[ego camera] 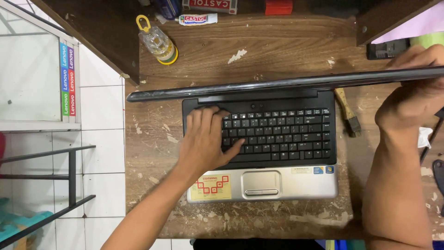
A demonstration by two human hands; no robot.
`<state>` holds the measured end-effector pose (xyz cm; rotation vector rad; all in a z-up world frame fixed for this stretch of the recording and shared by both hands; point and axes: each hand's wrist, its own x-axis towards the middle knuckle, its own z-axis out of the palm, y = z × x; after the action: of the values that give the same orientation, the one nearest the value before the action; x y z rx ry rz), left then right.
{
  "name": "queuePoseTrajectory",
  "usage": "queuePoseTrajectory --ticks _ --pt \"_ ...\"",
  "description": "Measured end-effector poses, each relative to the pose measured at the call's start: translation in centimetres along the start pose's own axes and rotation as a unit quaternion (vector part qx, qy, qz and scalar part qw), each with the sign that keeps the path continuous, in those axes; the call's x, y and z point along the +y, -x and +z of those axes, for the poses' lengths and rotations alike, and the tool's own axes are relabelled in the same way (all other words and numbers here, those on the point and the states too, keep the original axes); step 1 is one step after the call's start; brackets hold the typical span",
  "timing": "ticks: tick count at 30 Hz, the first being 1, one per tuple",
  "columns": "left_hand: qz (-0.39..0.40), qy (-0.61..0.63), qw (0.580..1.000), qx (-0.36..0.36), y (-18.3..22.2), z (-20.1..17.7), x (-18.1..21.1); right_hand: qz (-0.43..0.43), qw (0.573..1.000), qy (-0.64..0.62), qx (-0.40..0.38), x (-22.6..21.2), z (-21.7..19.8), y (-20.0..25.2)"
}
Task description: Disassembling and reassembling a laptop keyboard and internal components using a screwdriver.
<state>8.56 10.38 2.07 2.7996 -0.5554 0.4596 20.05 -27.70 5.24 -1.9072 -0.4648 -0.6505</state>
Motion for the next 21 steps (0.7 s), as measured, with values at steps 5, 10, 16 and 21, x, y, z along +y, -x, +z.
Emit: queuePoseTrajectory --ticks 5,10,16,21 --pt "0.009 0.002 1.000 0.004 0.0 0.1 -0.1 0.028 0.999 -0.046 0.007 3.1 -0.9 0.8" --pt "0.009 0.030 0.999 0.009 0.3 0.4 -0.1 -0.009 1.000 -0.025 -0.017 2.9 -1.2 1.0" --pt "0.010 0.055 0.998 0.027 0.2 0.5 -0.2 -0.029 0.999 -0.012 -0.031 2.2 -1.3 0.5" --pt "0.012 0.028 0.999 0.025 0.4 0.7 -0.2 -0.051 0.996 0.027 -0.073 0.0 -0.6 -0.4"
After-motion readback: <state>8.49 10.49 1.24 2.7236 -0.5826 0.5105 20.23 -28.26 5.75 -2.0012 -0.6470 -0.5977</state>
